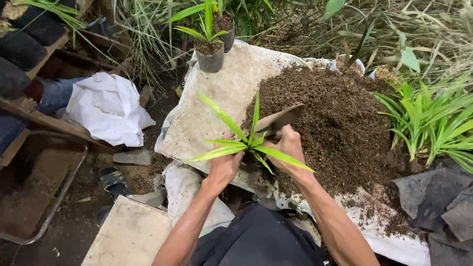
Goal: The person holds a small potted plant with long green leaves in their left hand and uses a trowel in their right hand to scoop soil from a large pile. They repeatedly add soil into the pot around the plant's base, patting it down to secure the plant.
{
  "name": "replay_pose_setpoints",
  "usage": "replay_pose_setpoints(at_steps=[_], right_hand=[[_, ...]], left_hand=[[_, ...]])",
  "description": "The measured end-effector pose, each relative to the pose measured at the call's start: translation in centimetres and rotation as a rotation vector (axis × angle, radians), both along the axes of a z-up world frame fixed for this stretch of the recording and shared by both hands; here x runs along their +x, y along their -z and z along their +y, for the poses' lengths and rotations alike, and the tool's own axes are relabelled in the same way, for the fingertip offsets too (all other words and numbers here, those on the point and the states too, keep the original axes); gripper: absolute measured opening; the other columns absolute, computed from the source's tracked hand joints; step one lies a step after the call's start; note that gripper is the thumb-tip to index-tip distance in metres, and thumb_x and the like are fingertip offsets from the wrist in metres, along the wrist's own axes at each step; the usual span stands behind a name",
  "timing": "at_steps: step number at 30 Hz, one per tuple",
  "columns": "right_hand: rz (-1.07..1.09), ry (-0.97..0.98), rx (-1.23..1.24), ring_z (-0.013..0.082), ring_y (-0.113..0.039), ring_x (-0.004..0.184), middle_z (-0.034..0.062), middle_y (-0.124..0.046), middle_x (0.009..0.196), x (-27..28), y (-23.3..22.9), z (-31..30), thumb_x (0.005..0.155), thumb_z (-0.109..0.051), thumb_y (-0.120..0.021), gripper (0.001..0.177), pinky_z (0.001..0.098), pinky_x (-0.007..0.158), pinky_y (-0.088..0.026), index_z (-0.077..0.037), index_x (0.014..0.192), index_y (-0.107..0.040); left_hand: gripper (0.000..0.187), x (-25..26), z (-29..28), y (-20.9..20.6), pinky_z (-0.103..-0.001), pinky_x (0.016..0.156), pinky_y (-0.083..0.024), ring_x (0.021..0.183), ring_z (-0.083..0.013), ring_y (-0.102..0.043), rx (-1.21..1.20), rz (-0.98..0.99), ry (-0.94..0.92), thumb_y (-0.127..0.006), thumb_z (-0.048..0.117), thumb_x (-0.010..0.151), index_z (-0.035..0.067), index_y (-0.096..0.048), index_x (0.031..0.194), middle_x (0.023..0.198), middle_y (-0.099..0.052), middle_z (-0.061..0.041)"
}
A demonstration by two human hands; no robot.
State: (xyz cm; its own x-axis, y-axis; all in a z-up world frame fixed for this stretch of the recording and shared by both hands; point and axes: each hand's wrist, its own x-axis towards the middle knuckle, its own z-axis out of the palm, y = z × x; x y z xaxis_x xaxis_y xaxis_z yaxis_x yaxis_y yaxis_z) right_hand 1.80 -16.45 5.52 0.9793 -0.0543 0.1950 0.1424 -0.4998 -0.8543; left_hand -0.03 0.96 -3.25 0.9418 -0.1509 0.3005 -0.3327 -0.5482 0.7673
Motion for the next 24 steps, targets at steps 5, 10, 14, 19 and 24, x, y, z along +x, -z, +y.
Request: replay_pose_setpoints(at_steps=[5, 10, 14, 19, 24], right_hand=[[-0.018, 0.019, 0.0, 0.0363, -0.076, 0.082, 0.0198, -0.074, 0.083, -0.7, 2.0, -2.1, 0.077, -0.012, -0.086, 0.037, 0.0481, 0.069, -0.062, -0.002, 0.1, -0.059], [-0.024, 0.005, 0.062, 0.0369, -0.076, 0.085, 0.0188, -0.075, 0.085, -2.3, -0.4, -2.7, 0.078, -0.013, -0.088, 0.036, 0.0474, 0.074, -0.064, -0.001, 0.101, -0.062], [-0.048, 0.065, 0.035, 0.0316, -0.071, 0.101, 0.0178, -0.07, 0.106, -3.7, -5.5, -6.7, 0.084, -0.021, -0.084, 0.051, 0.0492, 0.088, -0.061, -0.004, 0.125, -0.059], [0.147, 0.181, -0.163, 0.0557, -0.052, 0.126, 0.0411, -0.052, 0.136, -7.4, -10.4, -11.5, 0.093, -0.007, -0.064, 0.071, 0.0684, 0.104, -0.044, 0.008, 0.155, -0.033], [0.526, 0.312, -0.564, 0.0255, -0.068, 0.045, 0.009, -0.071, 0.129, -11.3, -5.6, -18.1, 0.101, -0.009, -0.056, 0.067, 0.0386, 0.04, -0.067, -0.011, 0.163, -0.031]], left_hand=[[0.034, 1.3, 0.1, 5.4, -0.045, 0.078, -0.046, 0.081, -0.0309, -0.06, 0.099, -0.11, -0.015, -0.059, 0.026, 0.096, 0.004, -0.059, 0.122, 0.088, -0.065, -0.012], [0.041, 1.7, -0.3, 7.8, -0.037, 0.082, -0.049, 0.08, -0.0244, -0.062, 0.021, -0.035, -0.008, -0.062, 0.034, 0.095, 0.004, -0.059, 0.123, 0.079, -0.062, -0.009], [0.046, 0.7, 0.2, 2.6, -0.045, 0.086, -0.043, 0.081, -0.0278, -0.057, -0.071, -0.038, 0.04, -0.053, 0.04, 0.098, 0.005, -0.06, 0.126, 0.079, -0.065, -0.008], [0.033, -0.3, 0.0, -3.7, -0.059, 0.103, -0.036, 0.098, -0.0413, -0.063, -0.114, 0.058, 0.135, -0.052, 0.024, 0.1, 0.002, -0.062, 0.123, 0.086, -0.07, -0.016], [0.026, -0.1, 0.0, -0.2, -0.049, 0.086, -0.041, 0.095, -0.0263, -0.06, -0.279, 0.066, 0.019, -0.061, 0.032, 0.093, 0.011, -0.077, 0.096, 0.095, -0.076, -0.005]])
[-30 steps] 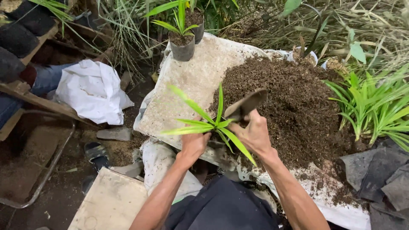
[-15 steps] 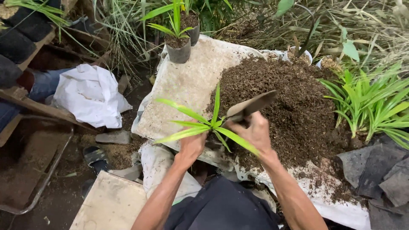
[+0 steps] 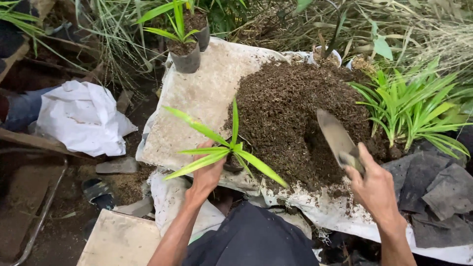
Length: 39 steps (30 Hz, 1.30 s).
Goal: The person holds a small potted plant with long green leaves in their left hand and uses a trowel in their right hand to scoop soil from a large pile. They repeatedly add soil into the pot around the plant's base, patting it down to secure the plant.
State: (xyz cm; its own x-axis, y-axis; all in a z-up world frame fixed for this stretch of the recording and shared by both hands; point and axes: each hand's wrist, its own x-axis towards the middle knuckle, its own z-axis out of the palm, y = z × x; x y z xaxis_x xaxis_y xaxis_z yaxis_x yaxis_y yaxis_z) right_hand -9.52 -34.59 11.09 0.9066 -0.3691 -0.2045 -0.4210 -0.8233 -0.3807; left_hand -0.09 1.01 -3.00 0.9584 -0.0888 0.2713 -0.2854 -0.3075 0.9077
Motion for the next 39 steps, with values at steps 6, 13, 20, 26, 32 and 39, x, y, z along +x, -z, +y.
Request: replay_pose_setpoints(at_steps=[6, 13, 20, 26, 32, 39], right_hand=[[0.385, 0.176, -0.209, 0.0235, -0.075, 0.07, 0.0142, -0.081, 0.107, -3.2, -0.7, -0.8, 0.098, -0.031, -0.066, 0.043, 0.0362, 0.067, -0.064, -0.028, 0.141, -0.065], [0.0, 0.094, -0.073, 0.0417, -0.075, 0.099, 0.0219, -0.078, 0.107, 1.1, 7.2, -0.1, 0.088, -0.02, -0.077, 0.04, 0.0503, 0.088, -0.061, -0.018, 0.128, -0.077], [-0.017, 0.227, 0.172, 0.0446, -0.069, 0.111, 0.0214, -0.076, 0.114, 0.7, 7.2, -0.1, 0.081, -0.023, -0.082, 0.042, 0.0547, 0.093, -0.056, -0.018, 0.123, -0.079], [-0.095, 0.231, 0.281, 0.0442, -0.066, 0.116, 0.0229, -0.075, 0.114, 2.0, 6.8, 1.9, 0.081, -0.022, -0.08, 0.043, 0.0539, 0.097, -0.053, -0.014, 0.123, -0.078], [-0.135, 0.235, 0.305, 0.0437, -0.065, 0.117, 0.0225, -0.074, 0.115, 2.3, 7.6, 1.2, 0.081, -0.022, -0.08, 0.044, 0.0521, 0.098, -0.052, -0.014, 0.124, -0.077], [-0.194, 0.158, 0.322, 0.0462, -0.064, 0.117, 0.0272, -0.072, 0.118, 1.5, 6.8, 0.7, 0.083, -0.018, -0.08, 0.045, 0.056, 0.096, -0.051, -0.008, 0.126, -0.074]], left_hand=[[0.019, -0.1, 0.2, -1.9, -0.046, 0.081, -0.053, 0.084, -0.021, -0.069, -0.108, 0.061, 0.036, -0.069, 0.029, 0.093, 0.013, -0.076, 0.098, 0.092, -0.076, -0.004], [0.019, -0.2, -0.1, -1.0, -0.048, 0.091, -0.051, 0.075, -0.024, -0.072, -0.127, 0.0, 0.088, -0.066, 0.024, 0.096, 0.006, -0.072, 0.098, 0.072, -0.072, -0.01], [0.056, 0.4, 0.2, 2.4, -0.047, 0.095, -0.056, 0.078, -0.0233, -0.073, -0.282, 0.257, 0.139, -0.06, 0.021, 0.098, -0.002, -0.048, 0.147, 0.082, -0.072, -0.011], [0.055, 0.6, 0.8, 4.6, -0.045, 0.104, -0.052, 0.09, -0.0212, -0.073, -0.334, 0.215, 0.189, -0.057, 0.027, 0.099, 0.002, -0.049, 0.148, 0.097, -0.074, -0.01], [0.044, 0.1, 1.3, 3.4, -0.047, 0.101, -0.054, 0.097, -0.0238, -0.073, -0.288, 0.178, 0.161, -0.058, 0.029, 0.099, 0.005, -0.056, 0.136, 0.105, -0.074, -0.012], [0.026, 0.3, 0.5, 2.2, -0.054, 0.093, -0.06, 0.099, -0.027, -0.071, -0.234, 0.103, 0.12, -0.06, 0.027, 0.099, 0.007, -0.067, 0.113, 0.109, -0.072, -0.013]])
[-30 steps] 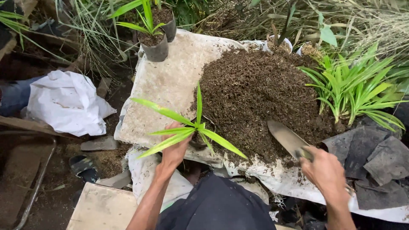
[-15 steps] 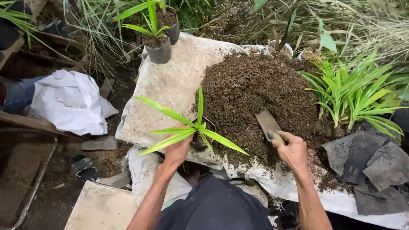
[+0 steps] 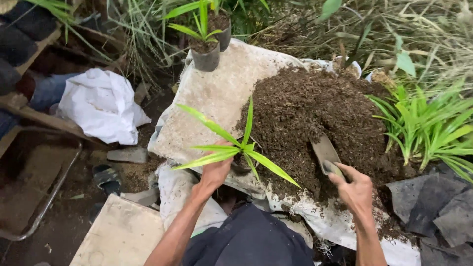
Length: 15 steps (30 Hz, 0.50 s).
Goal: The person holds a small potted plant with long green leaves in their left hand and uses a trowel in their right hand to scoop soil from a large pile. They repeatedly add soil into the pot around the plant's base, patting it down to secure the plant.
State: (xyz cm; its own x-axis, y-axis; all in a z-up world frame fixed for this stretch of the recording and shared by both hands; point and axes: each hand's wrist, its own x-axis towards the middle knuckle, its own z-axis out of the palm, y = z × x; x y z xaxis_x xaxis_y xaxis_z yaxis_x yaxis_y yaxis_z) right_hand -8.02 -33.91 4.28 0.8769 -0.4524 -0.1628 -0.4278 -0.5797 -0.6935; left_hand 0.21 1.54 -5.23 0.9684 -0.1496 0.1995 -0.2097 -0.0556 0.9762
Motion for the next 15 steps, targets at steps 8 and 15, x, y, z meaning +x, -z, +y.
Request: replay_pose_setpoints(at_steps=[8, 15], right_hand=[[0.038, -0.309, -0.169, 0.0187, -0.07, 0.059, 0.0127, -0.078, 0.114, 1.0, -3.2, 1.7, 0.079, -0.054, -0.064, 0.063, 0.0326, 0.044, -0.057, -0.014, 0.128, -0.072], [-0.419, -0.721, -0.964, 0.0197, -0.07, 0.092, 0.0025, -0.073, 0.1, 2.6, -2.1, 8.5, 0.086, -0.016, -0.07, 0.023, 0.0301, 0.078, -0.054, -0.025, 0.106, -0.077]], left_hand=[[0.031, 0.6, -1.1, -0.6, -0.062, 0.1, -0.054, 0.102, -0.0258, -0.068, 0.077, -0.068, 0.016, -0.054, 0.039, 0.1, 0.012, -0.069, 0.098, 0.107, -0.071, -0.011], [0.06, 3.0, 0.1, 6.3, -0.042, 0.115, -0.041, 0.099, -0.0089, -0.062, -0.31, -0.152, 0.32, -0.039, 0.034, 0.103, 0.019, -0.028, 0.16, 0.133, -0.059, -0.003]])
